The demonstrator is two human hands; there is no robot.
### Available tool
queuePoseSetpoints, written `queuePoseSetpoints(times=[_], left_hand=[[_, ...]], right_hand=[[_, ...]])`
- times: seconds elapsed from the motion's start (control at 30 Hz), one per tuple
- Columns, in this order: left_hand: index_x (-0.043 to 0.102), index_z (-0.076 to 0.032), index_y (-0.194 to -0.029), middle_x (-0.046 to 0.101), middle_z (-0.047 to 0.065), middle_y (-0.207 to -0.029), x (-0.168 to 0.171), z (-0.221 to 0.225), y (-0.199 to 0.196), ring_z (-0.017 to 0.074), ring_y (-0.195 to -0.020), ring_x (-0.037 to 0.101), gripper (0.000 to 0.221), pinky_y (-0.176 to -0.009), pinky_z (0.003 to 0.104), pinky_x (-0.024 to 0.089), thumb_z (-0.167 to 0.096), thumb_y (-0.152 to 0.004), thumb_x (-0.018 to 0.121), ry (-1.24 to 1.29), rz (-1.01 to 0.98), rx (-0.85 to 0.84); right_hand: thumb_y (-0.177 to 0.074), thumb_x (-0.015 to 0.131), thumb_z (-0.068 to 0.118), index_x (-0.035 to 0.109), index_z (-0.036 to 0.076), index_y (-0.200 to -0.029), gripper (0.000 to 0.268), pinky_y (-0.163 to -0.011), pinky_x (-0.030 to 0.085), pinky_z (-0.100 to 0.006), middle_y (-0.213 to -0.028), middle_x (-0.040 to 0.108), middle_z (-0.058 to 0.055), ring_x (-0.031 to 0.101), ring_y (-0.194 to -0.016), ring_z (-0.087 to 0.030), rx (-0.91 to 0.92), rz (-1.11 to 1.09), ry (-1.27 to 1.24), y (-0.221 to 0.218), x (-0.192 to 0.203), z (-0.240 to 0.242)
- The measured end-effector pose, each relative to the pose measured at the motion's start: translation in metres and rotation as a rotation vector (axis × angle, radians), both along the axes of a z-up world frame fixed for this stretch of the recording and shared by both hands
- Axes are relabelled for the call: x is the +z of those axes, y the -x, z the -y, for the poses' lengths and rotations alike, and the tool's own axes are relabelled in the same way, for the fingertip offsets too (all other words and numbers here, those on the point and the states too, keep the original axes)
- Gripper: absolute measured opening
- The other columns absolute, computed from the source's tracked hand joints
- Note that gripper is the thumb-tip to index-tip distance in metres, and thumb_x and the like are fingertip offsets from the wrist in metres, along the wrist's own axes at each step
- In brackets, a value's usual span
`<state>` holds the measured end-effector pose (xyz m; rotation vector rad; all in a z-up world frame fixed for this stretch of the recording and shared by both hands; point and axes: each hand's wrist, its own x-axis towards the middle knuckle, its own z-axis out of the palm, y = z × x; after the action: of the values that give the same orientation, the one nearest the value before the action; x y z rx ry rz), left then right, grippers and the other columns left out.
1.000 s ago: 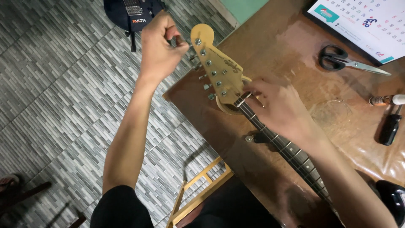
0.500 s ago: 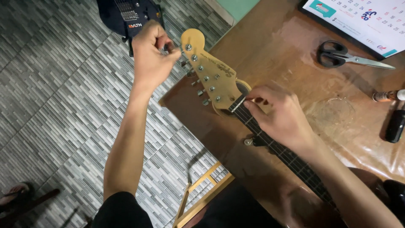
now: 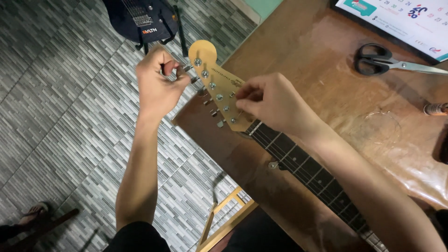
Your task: Installing and tuning new strings on an electric guitar using a string winder.
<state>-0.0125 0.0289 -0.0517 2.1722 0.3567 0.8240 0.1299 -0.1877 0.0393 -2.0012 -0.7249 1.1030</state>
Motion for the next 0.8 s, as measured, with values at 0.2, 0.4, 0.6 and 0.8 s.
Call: queuePoseSetpoints(times=[0.2,0.4,0.6,0.8], left_hand=[[0.033,-0.011,-0.076,0.042,0.002,-0.079,0.002,0.002,-0.001,0.0143,-0.075,0.047,0.042,-0.067,0.027,0.042,0.02,-0.073,0.061,0.008,0.008,0.022],[0.036,-0.012,-0.076,0.044,0.001,-0.08,-0.001,-0.002,-0.002,0.0148,-0.08,0.053,0.039,-0.071,0.026,0.045,0.019,-0.073,0.06,0.05,0.008,0.039],[0.036,-0.011,-0.077,0.045,0.002,-0.08,0.002,0.001,-0.002,0.0161,-0.079,0.054,0.04,-0.069,0.027,0.046,0.019,-0.076,0.062,0.058,0.0,0.017],[0.036,-0.01,-0.077,0.042,0.003,-0.079,-0.001,-0.002,-0.004,0.0152,-0.075,0.048,0.039,-0.067,0.027,0.045,0.022,-0.073,0.06,0.041,0.039,0.006]], right_hand=[[-0.088,0.08,0.008,0.078,0.001,-0.092,0.008,-0.068,0.061,-0.023,-0.08,0.079,-0.01,0.074,-0.067,-0.016,-0.036,-0.189,0.073,-0.007,0.004,-0.012],[-0.088,0.078,0.004,0.077,0.003,-0.09,0.003,-0.073,0.063,-0.023,-0.083,0.079,-0.008,0.077,-0.076,-0.015,-0.06,-0.177,0.005,-0.009,-0.007,-0.01],[-0.091,0.075,0.007,0.079,0.007,-0.091,0.004,-0.075,0.061,-0.02,-0.085,0.078,-0.003,0.073,-0.079,-0.011,-0.055,-0.057,-0.025,-0.007,-0.007,-0.006],[-0.092,0.068,0.01,0.078,0.008,-0.095,0.011,-0.063,0.053,-0.023,-0.081,0.074,-0.001,0.065,-0.073,-0.01,0.074,0.101,-0.11,-0.002,-0.013,0.001]])
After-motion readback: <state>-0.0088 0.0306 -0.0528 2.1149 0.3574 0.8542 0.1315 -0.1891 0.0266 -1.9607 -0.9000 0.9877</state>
